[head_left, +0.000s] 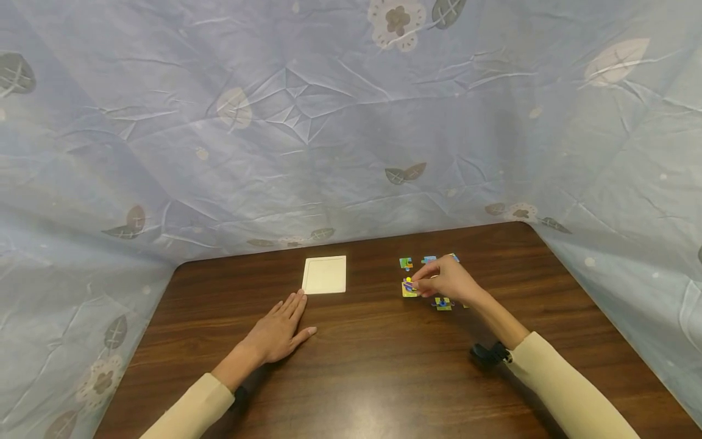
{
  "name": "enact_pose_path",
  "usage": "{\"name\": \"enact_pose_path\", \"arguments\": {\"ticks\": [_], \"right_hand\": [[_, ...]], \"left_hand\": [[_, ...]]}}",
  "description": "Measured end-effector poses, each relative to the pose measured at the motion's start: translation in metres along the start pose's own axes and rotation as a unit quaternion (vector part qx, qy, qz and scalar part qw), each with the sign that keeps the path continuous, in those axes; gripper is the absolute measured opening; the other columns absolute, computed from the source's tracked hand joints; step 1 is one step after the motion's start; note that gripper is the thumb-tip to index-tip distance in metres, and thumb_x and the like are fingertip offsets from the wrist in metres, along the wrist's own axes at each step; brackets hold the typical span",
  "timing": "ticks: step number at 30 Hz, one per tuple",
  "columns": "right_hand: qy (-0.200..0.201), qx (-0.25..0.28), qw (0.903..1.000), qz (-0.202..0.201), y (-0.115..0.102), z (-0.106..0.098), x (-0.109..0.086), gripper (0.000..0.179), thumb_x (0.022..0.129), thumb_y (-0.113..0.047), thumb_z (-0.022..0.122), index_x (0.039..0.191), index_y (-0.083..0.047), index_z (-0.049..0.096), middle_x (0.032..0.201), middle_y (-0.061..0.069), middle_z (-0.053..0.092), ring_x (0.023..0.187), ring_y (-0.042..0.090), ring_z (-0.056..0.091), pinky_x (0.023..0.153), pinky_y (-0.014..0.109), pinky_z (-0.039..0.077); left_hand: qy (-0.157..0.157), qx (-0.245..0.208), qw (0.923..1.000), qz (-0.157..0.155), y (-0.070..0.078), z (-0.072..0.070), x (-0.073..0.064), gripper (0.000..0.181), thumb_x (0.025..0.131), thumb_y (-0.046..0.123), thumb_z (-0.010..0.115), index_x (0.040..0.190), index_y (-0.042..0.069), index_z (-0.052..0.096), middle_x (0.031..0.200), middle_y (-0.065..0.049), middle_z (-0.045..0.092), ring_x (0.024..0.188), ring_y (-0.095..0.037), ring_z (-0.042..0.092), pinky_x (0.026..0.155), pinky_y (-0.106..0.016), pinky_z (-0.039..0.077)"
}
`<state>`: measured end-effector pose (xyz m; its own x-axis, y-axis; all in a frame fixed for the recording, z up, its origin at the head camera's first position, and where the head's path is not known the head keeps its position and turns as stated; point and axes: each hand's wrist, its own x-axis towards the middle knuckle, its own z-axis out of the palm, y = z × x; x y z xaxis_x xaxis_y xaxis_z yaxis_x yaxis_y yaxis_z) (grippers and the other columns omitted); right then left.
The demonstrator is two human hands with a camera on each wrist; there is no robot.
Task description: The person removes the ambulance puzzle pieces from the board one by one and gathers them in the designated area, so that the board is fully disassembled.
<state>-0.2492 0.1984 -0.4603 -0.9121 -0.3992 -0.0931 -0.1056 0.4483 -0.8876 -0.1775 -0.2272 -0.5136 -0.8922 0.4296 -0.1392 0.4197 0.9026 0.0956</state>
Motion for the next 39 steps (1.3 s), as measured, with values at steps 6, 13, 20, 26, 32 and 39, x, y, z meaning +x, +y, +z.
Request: {"name": "enact_pose_path", "arguments": {"ticks": [6,13,20,26,32,39], "right_hand": [[0.003,-0.009,0.9997,0.024,0.016,0.002,-0.002,0.013,0.097,-0.008,0.075,0.103,0.002,0.08,0.091,0.015,0.081,0.08,0.032,0.079,0.074,0.04,0.068],[0.0,-0.008,0.9994,0.033,0.022,0.005,-0.002,0.011,0.096,-0.005,0.074,0.101,0.002,0.081,0.09,0.014,0.081,0.076,0.027,0.079,0.071,0.038,0.068],[-0.009,0.007,0.9992,0.038,0.027,0.009,-0.002,0.009,0.096,-0.001,0.073,0.097,0.004,0.08,0.09,0.015,0.081,0.076,0.024,0.079,0.071,0.037,0.068],[-0.016,-0.004,0.9992,0.036,0.029,0.013,-0.002,0.008,0.094,0.002,0.073,0.095,0.005,0.08,0.086,0.015,0.08,0.071,0.022,0.078,0.068,0.036,0.067],[0.01,-0.09,0.9953,0.034,0.025,0.016,0.0,0.008,0.093,-0.004,0.077,0.086,-0.004,0.082,0.075,0.007,0.078,0.064,0.017,0.073,0.056,0.026,0.059],[0.028,-0.16,0.9865,0.02,0.016,0.019,0.001,0.008,0.09,-0.006,0.079,0.083,-0.005,0.082,0.07,0.004,0.076,0.062,0.015,0.071,0.052,0.026,0.051]], "left_hand": [[0.004,-0.001,1.0,0.004,0.0,0.002,0.0,0.085,0.11,0.062,0.035,0.166,-0.001,0.021,0.176,-0.019,0.016,0.164,-0.036,0.021,0.133,-0.056,0.025],[0.005,-0.002,1.0,0.003,-0.001,0.003,-0.001,0.085,0.11,0.062,0.035,0.166,-0.001,0.021,0.176,-0.019,0.016,0.164,-0.036,0.02,0.133,-0.056,0.025],[0.007,-0.004,1.0,0.004,0.0,0.003,-0.002,0.084,0.11,0.06,0.036,0.166,-0.001,0.021,0.176,-0.02,0.016,0.164,-0.037,0.021,0.133,-0.057,0.025],[0.007,-0.005,1.0,0.004,0.001,0.003,-0.002,0.084,0.11,0.06,0.036,0.166,-0.001,0.021,0.176,-0.02,0.016,0.164,-0.037,0.021,0.133,-0.057,0.024],[0.012,-0.004,0.9999,0.005,0.001,0.002,-0.002,0.084,0.11,0.06,0.037,0.166,-0.001,0.021,0.176,-0.02,0.017,0.164,-0.037,0.021,0.133,-0.056,0.025],[0.011,-0.009,0.9999,0.003,0.002,0.0,-0.003,0.084,0.11,0.059,0.038,0.166,-0.001,0.021,0.176,-0.02,0.017,0.164,-0.037,0.021,0.133,-0.057,0.025]]}}
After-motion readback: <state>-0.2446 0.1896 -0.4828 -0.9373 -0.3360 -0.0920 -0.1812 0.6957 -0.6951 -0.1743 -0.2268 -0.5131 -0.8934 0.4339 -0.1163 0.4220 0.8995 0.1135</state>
